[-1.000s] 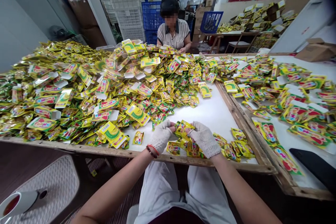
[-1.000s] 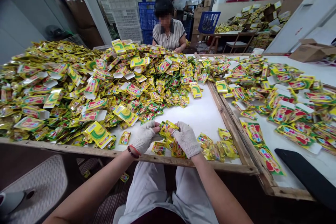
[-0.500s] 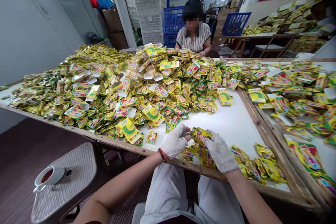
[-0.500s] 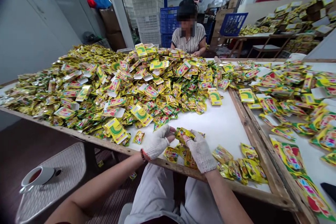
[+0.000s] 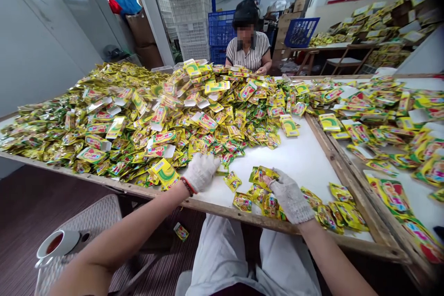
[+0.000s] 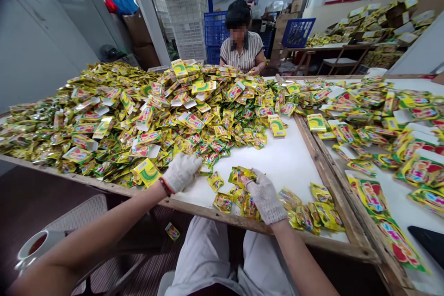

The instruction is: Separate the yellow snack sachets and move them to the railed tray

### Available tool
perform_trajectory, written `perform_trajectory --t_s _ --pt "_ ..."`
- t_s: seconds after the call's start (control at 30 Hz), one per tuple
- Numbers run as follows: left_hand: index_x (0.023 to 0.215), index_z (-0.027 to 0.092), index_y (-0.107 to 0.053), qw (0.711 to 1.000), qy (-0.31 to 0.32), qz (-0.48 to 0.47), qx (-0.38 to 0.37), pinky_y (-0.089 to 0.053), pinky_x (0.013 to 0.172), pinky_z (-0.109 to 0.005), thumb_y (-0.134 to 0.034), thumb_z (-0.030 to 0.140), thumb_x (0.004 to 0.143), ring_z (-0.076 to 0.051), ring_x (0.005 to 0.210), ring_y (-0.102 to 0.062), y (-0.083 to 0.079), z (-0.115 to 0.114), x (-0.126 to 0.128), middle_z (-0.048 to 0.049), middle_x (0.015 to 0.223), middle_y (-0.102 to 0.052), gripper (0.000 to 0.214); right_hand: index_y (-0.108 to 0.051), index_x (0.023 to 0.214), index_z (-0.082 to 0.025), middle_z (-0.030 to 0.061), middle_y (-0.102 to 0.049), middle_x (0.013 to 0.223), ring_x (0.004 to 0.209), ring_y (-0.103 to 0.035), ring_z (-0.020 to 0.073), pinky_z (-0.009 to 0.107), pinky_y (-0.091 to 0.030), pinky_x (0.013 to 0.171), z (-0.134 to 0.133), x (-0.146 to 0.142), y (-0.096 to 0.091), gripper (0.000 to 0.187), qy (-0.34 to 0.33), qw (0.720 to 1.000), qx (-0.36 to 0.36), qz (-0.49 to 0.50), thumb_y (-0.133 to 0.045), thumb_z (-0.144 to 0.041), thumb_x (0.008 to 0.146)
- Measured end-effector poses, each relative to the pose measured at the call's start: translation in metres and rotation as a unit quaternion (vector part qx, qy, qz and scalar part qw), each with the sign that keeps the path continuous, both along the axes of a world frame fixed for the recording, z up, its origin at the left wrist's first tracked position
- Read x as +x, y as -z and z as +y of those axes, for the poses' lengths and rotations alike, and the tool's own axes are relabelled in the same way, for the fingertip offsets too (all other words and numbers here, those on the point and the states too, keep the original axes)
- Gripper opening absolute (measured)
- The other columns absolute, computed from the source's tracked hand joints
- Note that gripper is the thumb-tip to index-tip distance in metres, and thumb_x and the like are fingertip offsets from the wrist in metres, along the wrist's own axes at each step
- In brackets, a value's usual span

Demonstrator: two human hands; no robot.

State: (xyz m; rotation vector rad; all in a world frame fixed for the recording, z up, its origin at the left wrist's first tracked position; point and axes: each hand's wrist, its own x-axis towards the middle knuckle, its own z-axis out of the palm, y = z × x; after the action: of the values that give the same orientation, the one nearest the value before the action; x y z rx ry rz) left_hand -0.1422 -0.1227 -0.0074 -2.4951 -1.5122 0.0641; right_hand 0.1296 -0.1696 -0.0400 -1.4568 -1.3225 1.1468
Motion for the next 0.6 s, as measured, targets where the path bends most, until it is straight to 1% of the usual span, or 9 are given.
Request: perform_trajectory --t_s 0.03,0.07,0.13,0.17,0.27,0.37,0.43,0.5,0.6 --pt "0.105 0.019 -0.056 1.000 0.011 -0.015 -0.019 -0.040 0.080 -0.041 -0.053 0.035 0.087 -0.026 0.089 -0.056 0.005 -0.008 0.006 -0.0096 0.096 -0.058 0.025 -0.059 0.113 -0.015 0.0084 -0.070 0.104 0.091 -0.067 0.0230 0.032 -0.056 0.076 -0.001 0.000 0.000 0.041 -0.001 1.000 0.000 0.000 -0.058 -0.040 0.080" --pt "0.103 0.020 -0.056 0.999 0.018 -0.035 -0.032 -0.040 0.079 -0.040 -0.059 0.045 0.082 -0.027 0.091 -0.055 0.010 -0.014 0.011 -0.0094 0.099 -0.057 0.033 -0.060 0.112 -0.016 0.0084 -0.070 0.105 0.091 -0.067 0.0230 0.033 -0.056 0.077 -0.001 0.001 0.000 0.040 -0.003 1.000 -0.001 -0.002 -0.058 -0.040 0.080" --pt "0.101 0.021 -0.056 0.996 0.004 -0.079 -0.038 -0.039 0.083 -0.040 -0.067 0.056 0.072 -0.028 0.099 -0.053 0.017 -0.021 0.014 -0.0098 0.108 -0.055 0.047 -0.060 0.111 -0.016 0.0082 -0.070 0.104 0.089 -0.068 0.0224 0.033 -0.057 0.076 -0.002 0.001 0.001 0.040 -0.003 1.000 -0.006 -0.009 -0.058 -0.040 0.079" --pt "0.103 0.021 -0.055 0.995 -0.012 -0.096 -0.036 -0.039 0.086 -0.040 -0.069 0.055 0.070 -0.028 0.102 -0.052 0.019 -0.022 0.013 -0.0100 0.110 -0.055 0.050 -0.060 0.111 -0.016 0.0081 -0.071 0.103 0.087 -0.068 0.0222 0.032 -0.057 0.074 -0.002 0.001 0.001 0.040 0.001 1.000 -0.012 -0.013 -0.058 -0.040 0.079" --pt "0.113 0.019 -0.051 0.990 -0.060 -0.117 -0.043 -0.037 0.093 -0.041 -0.069 0.044 0.072 -0.027 0.103 -0.053 0.024 -0.019 0.011 -0.0099 0.111 -0.056 0.050 -0.059 0.111 -0.016 0.0086 -0.071 0.099 0.084 -0.069 0.0222 0.032 -0.057 0.070 -0.001 -0.005 0.001 0.042 0.013 0.999 -0.023 -0.023 -0.059 -0.040 0.077" --pt "0.119 0.020 -0.049 0.988 -0.085 -0.114 -0.057 -0.041 0.086 -0.039 -0.070 0.042 0.070 -0.027 0.100 -0.054 0.024 -0.018 0.018 -0.0091 0.112 -0.055 0.057 -0.058 0.110 -0.015 0.0092 -0.070 0.101 0.079 -0.069 0.0212 0.031 -0.057 0.066 0.003 -0.018 -0.001 0.042 0.013 1.000 -0.012 0.009 -0.059 -0.040 0.075" --pt "0.117 0.021 -0.049 0.989 -0.089 -0.110 -0.043 -0.042 0.080 -0.037 -0.075 0.045 0.065 -0.028 0.099 -0.054 0.022 -0.022 0.027 -0.0086 0.113 -0.054 0.062 -0.055 0.109 -0.016 0.0087 -0.069 0.099 0.071 -0.068 0.0196 0.030 -0.056 0.059 0.005 -0.028 -0.002 0.042 0.012 0.999 -0.007 0.047 -0.058 -0.041 0.076" --pt "0.113 0.021 -0.050 0.991 -0.086 -0.105 -0.021 -0.042 0.079 -0.037 -0.078 0.049 0.060 -0.029 0.099 -0.052 0.018 -0.028 0.037 -0.0088 0.111 -0.052 0.065 -0.054 0.108 -0.017 0.0077 -0.069 0.094 0.064 -0.067 0.0179 0.028 -0.053 0.053 0.006 -0.035 -0.002 0.040 0.012 0.998 -0.010 0.061 -0.056 -0.042 0.078" --pt "0.110 0.020 -0.051 0.993 -0.067 -0.101 -0.003 -0.041 0.079 -0.039 -0.078 0.050 0.058 -0.030 0.097 -0.051 0.011 -0.037 0.050 -0.0096 0.109 -0.051 0.066 -0.055 0.108 -0.018 0.0049 -0.068 0.079 0.053 -0.062 0.0157 0.025 -0.048 0.046 0.003 -0.037 0.000 0.037 0.001 1.000 -0.021 0.001 -0.049 -0.044 0.082"
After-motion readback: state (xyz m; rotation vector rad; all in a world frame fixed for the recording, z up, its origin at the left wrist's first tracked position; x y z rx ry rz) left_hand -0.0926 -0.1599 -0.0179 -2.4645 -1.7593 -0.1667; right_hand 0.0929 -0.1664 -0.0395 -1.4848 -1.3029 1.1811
